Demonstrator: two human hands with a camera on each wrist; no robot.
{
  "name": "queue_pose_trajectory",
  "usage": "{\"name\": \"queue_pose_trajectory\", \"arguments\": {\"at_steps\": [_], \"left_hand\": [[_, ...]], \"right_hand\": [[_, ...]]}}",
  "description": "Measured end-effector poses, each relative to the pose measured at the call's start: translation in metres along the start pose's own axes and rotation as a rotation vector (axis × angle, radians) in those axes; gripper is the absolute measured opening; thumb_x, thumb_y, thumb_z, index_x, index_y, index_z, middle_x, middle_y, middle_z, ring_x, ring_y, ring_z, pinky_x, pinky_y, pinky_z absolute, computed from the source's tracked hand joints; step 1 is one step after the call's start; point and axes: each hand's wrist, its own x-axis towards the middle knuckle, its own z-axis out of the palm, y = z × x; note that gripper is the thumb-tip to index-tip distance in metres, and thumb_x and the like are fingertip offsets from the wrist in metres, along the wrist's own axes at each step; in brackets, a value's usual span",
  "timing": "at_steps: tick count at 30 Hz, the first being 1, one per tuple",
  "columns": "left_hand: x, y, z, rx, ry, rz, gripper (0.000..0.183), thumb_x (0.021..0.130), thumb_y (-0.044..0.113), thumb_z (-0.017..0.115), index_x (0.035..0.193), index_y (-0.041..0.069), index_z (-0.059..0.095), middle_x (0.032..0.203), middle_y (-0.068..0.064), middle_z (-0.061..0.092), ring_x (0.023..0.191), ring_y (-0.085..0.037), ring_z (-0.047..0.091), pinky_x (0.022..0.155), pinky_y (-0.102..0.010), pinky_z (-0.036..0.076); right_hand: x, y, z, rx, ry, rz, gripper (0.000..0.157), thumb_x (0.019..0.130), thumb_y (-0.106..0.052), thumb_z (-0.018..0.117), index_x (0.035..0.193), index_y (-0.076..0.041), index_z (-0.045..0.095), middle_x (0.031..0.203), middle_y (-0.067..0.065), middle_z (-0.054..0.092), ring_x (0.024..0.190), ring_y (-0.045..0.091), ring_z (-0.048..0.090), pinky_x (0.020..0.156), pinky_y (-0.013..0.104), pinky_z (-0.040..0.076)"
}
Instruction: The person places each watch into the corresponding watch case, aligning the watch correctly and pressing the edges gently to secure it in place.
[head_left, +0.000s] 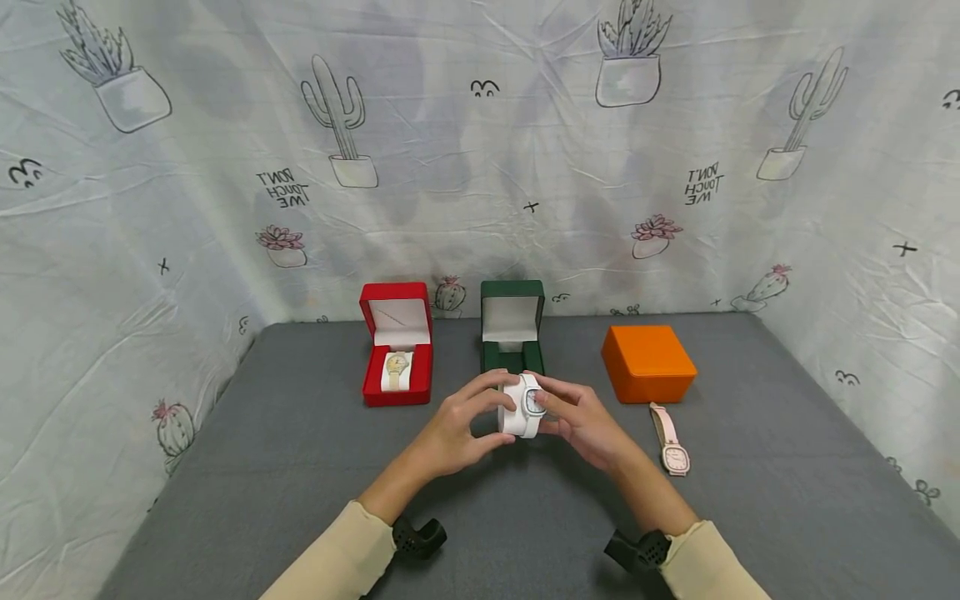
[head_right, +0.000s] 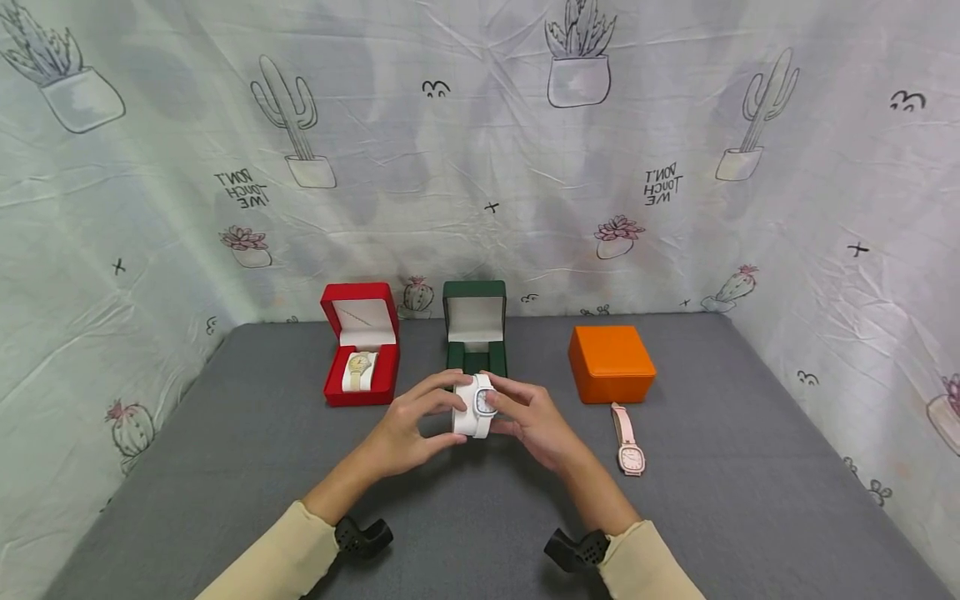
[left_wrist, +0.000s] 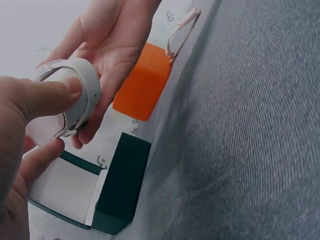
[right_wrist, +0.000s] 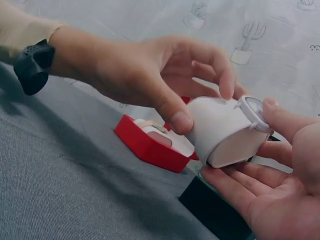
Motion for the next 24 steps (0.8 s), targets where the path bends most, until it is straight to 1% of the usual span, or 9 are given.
{"name": "queue_pose_trajectory", "arguments": {"at_steps": [2, 4, 8, 12, 16, 24], "left_hand": [[-0.0005, -0.0005, 0.0009, -0.012, 0.0, -0.007, 0.041, 0.074, 0.008, 0.083, 0.108, 0.014, 0.062, 0.14, -0.004, 0.051, 0.132, -0.019, 0.047, 0.093, -0.029, 0.054], [-0.0004, -0.0007, 0.0018, -0.03, -0.008, -0.01, 0.042, 0.074, 0.008, 0.083, 0.11, 0.013, 0.062, 0.141, -0.003, 0.051, 0.133, -0.02, 0.047, 0.093, -0.031, 0.054], [-0.0003, -0.0006, 0.0037, -0.085, -0.023, -0.01, 0.046, 0.074, 0.007, 0.083, 0.113, 0.012, 0.059, 0.141, -0.005, 0.05, 0.133, -0.023, 0.048, 0.091, -0.037, 0.055], [-0.0002, 0.0006, 0.0049, -0.117, -0.033, -0.028, 0.048, 0.075, 0.006, 0.082, 0.115, 0.012, 0.056, 0.142, -0.006, 0.049, 0.129, -0.023, 0.05, 0.091, -0.036, 0.055], [-0.0003, 0.001, 0.0058, -0.109, -0.035, -0.041, 0.047, 0.075, 0.006, 0.082, 0.113, 0.014, 0.055, 0.143, -0.005, 0.046, 0.125, -0.022, 0.051, 0.091, -0.034, 0.055], [-0.001, 0.0011, 0.0073, -0.108, -0.034, -0.039, 0.048, 0.074, 0.007, 0.083, 0.11, 0.012, 0.052, 0.141, -0.005, 0.045, 0.123, -0.021, 0.052, 0.092, -0.031, 0.054]], "right_hand": [[0.0, -0.0004, 0.0, 0.013, -0.021, 0.006, 0.054, 0.102, -0.021, 0.05, 0.149, -0.001, 0.033, 0.152, 0.018, 0.037, 0.117, 0.008, 0.057, 0.093, 0.036, 0.055], [-0.0002, -0.001, 0.0006, 0.012, -0.022, 0.013, 0.055, 0.101, -0.022, 0.052, 0.149, -0.003, 0.034, 0.149, 0.014, 0.042, 0.117, 0.009, 0.058, 0.093, 0.036, 0.055], [-0.0005, -0.0022, 0.0028, 0.004, -0.026, 0.022, 0.052, 0.1, -0.021, 0.054, 0.146, -0.004, 0.039, 0.137, 0.005, 0.053, 0.114, 0.011, 0.059, 0.091, 0.036, 0.056], [-0.001, -0.0026, 0.0048, -0.008, -0.005, 0.019, 0.048, 0.099, -0.02, 0.055, 0.143, -0.003, 0.041, 0.128, 0.0, 0.058, 0.11, 0.013, 0.06, 0.088, 0.035, 0.057], [-0.0012, -0.0025, 0.0059, -0.028, 0.028, 0.013, 0.046, 0.098, -0.019, 0.057, 0.14, -0.003, 0.045, 0.125, 0.0, 0.06, 0.106, 0.013, 0.061, 0.085, 0.034, 0.057], [0.0001, -0.0009, 0.0073, -0.06, 0.043, 0.006, 0.046, 0.096, -0.019, 0.061, 0.137, -0.004, 0.048, 0.121, 0.004, 0.059, 0.102, 0.016, 0.06, 0.083, 0.034, 0.058]]}}
